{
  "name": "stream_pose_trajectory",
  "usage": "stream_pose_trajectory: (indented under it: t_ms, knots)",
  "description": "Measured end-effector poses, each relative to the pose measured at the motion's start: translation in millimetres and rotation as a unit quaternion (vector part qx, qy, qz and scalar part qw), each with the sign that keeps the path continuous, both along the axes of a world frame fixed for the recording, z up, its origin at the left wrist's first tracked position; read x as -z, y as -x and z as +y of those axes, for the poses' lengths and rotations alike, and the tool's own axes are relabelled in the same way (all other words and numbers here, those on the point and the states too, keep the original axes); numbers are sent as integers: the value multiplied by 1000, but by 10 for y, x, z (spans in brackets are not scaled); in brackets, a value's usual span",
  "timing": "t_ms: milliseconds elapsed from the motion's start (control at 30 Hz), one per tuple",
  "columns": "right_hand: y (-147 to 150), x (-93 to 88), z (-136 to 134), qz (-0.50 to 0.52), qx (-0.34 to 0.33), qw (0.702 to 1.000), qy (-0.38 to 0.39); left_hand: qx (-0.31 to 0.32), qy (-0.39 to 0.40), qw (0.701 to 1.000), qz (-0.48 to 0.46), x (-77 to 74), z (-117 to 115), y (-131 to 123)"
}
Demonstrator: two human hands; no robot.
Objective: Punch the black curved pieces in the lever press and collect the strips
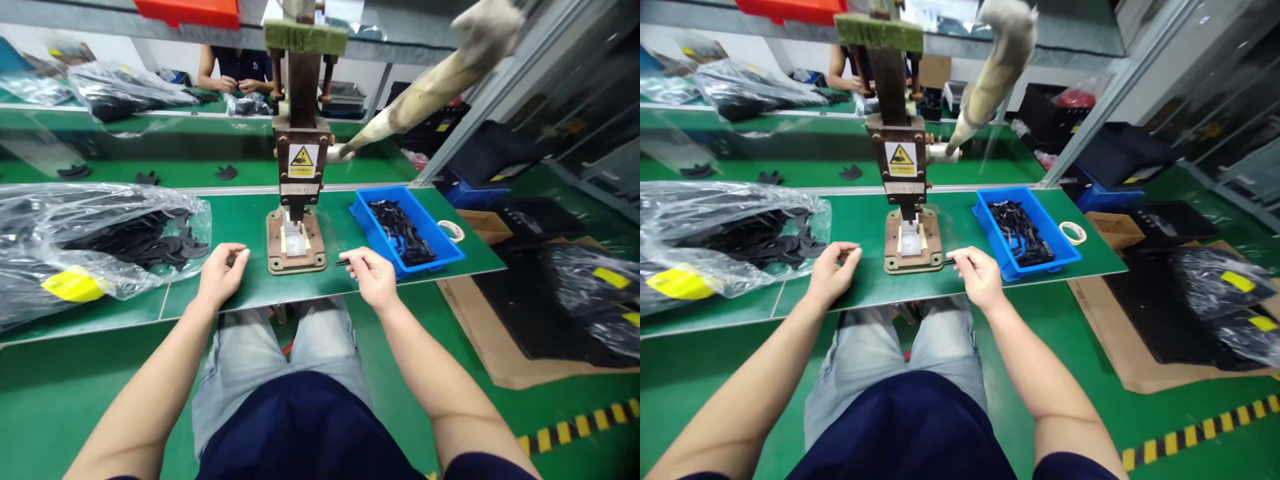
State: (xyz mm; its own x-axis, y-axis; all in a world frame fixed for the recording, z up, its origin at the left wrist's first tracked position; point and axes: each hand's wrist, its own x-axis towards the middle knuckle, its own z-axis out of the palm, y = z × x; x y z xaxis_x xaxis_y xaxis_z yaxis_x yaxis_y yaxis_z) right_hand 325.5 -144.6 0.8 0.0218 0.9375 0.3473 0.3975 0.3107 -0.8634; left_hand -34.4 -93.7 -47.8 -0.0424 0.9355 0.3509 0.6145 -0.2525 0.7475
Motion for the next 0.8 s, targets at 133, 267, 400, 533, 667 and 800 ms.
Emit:
stream_pose_trajectory:
  t_ms: [133, 267, 400, 533, 667, 800]
  knots:
    - [509, 226, -216, 35, -81, 996, -15, 128, -93, 987, -11, -262, -481, -334]
    - [732, 301, -309, 26, -140, 989, -45, 227, -138, 964, -26, -369, -833, -563]
    - [802, 298, -317, 3, -174, 981, -81, 230, -152, 960, -42, -331, -921, -576]
    - [824, 306, -312, -10, -185, 977, -101, 222, -152, 962, -45, -309, -919, -563]
    - [849, 334, -335, -22, -184, 977, -107, 220, -156, 962, -44, -327, -932, -586]
    - [744, 261, -206, -50, -171, 978, -106, 211, -163, 963, -23, -289, -719, -524]
